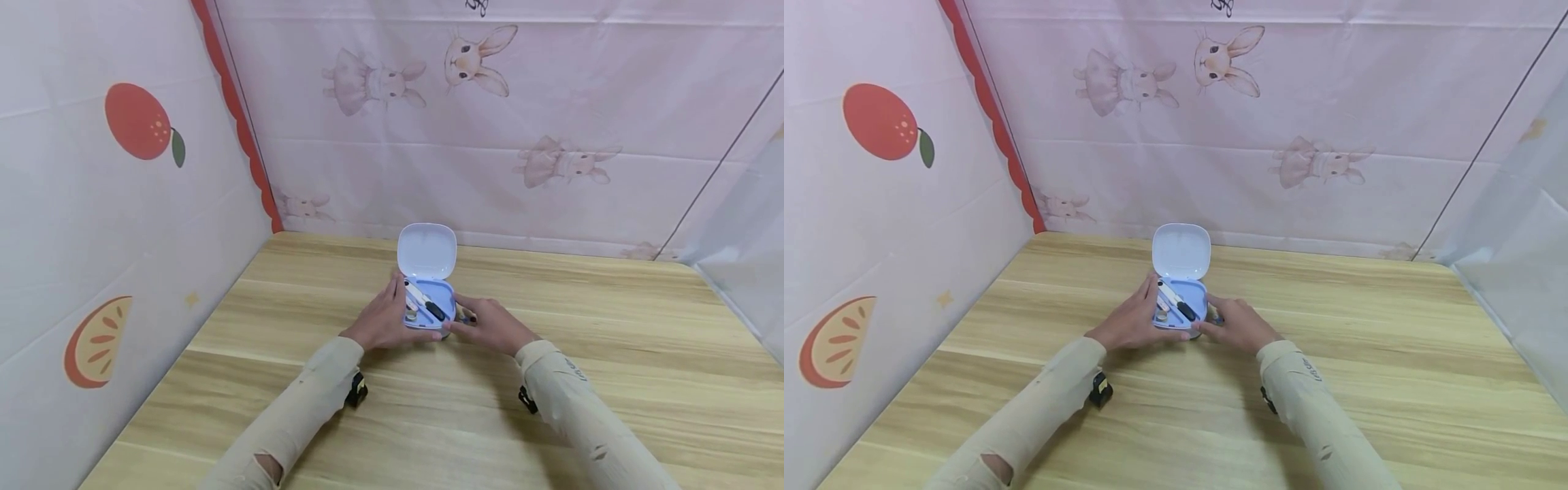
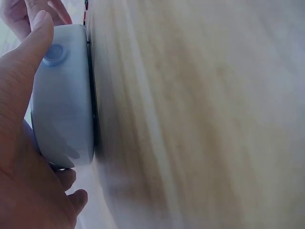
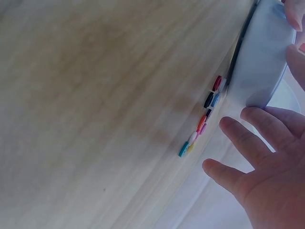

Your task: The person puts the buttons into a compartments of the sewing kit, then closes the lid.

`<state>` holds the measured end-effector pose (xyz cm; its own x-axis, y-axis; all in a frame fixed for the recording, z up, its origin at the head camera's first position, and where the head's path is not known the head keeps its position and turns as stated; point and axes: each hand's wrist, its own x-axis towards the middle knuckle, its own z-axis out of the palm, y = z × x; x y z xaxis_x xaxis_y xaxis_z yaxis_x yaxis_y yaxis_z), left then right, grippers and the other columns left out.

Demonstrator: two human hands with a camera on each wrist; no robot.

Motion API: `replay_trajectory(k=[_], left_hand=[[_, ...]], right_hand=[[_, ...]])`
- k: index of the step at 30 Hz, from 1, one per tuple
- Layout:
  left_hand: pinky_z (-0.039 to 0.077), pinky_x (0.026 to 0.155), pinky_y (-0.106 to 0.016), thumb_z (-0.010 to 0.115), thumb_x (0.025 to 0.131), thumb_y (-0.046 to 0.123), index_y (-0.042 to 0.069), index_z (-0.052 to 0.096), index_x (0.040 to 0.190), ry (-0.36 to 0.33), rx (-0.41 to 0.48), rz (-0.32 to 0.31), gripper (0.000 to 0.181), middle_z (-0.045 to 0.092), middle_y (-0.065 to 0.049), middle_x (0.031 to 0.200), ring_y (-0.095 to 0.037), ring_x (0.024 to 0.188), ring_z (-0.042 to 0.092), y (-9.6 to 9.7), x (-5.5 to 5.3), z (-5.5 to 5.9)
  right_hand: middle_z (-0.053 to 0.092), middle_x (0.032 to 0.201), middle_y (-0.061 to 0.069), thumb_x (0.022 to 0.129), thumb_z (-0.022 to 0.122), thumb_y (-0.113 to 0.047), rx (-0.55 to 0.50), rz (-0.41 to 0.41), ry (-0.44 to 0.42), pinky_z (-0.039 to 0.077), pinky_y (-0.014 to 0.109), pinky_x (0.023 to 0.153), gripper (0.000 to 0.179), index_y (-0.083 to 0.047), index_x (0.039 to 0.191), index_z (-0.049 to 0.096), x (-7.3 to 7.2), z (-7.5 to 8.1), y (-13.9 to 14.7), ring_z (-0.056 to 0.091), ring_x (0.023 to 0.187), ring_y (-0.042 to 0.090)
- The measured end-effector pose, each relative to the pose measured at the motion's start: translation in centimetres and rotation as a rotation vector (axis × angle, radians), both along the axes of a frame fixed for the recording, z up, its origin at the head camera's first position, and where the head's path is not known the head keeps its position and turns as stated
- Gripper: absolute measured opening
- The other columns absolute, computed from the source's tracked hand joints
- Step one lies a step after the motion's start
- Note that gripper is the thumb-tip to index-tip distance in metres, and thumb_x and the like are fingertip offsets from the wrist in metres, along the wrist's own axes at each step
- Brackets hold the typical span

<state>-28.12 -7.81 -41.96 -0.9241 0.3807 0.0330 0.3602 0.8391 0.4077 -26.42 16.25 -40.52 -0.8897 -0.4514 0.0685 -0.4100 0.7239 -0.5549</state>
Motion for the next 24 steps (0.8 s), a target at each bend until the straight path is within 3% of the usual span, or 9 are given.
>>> replay_trajectory(k=[9,17,24], left_hand=[[0.030,0.118,-0.046,0.069,0.070,0.084,0.005,-0.009,0.161,-0.044,0.045,0.013,0.143,0.000,-0.017,0.169,-0.031,0.151,0.019,-0.18,-0.14,-0.13],[0.031,0.117,-0.046,0.067,0.070,0.085,0.005,-0.008,0.161,-0.033,0.049,0.014,0.143,-0.001,-0.016,0.169,-0.030,0.151,0.020,-0.13,-0.17,0.05],[0.035,0.115,-0.046,0.072,0.070,0.081,0.009,-0.012,0.161,-0.091,0.115,0.028,0.144,-0.002,-0.013,0.169,-0.030,0.148,0.027,0.05,-0.04,-0.02]], right_hand=[[0.051,0.145,0.025,0.096,0.070,-0.041,-0.003,0.003,-0.012,0.046,0.041,0.088,0.074,0.001,0.150,0.044,-0.15,0.04,-0.03,0.057,0.103,0.028],[0.051,0.145,0.024,0.097,0.070,-0.037,-0.007,0.011,0.002,0.047,0.043,0.091,0.071,0.002,0.150,0.044,-0.17,0.36,-0.16,0.057,0.102,0.028],[0.052,0.144,0.025,0.097,0.069,-0.038,0.001,0.009,-0.012,0.045,0.039,0.084,0.072,0.002,0.150,0.043,-0.13,0.31,-0.04,0.057,0.099,0.027]])
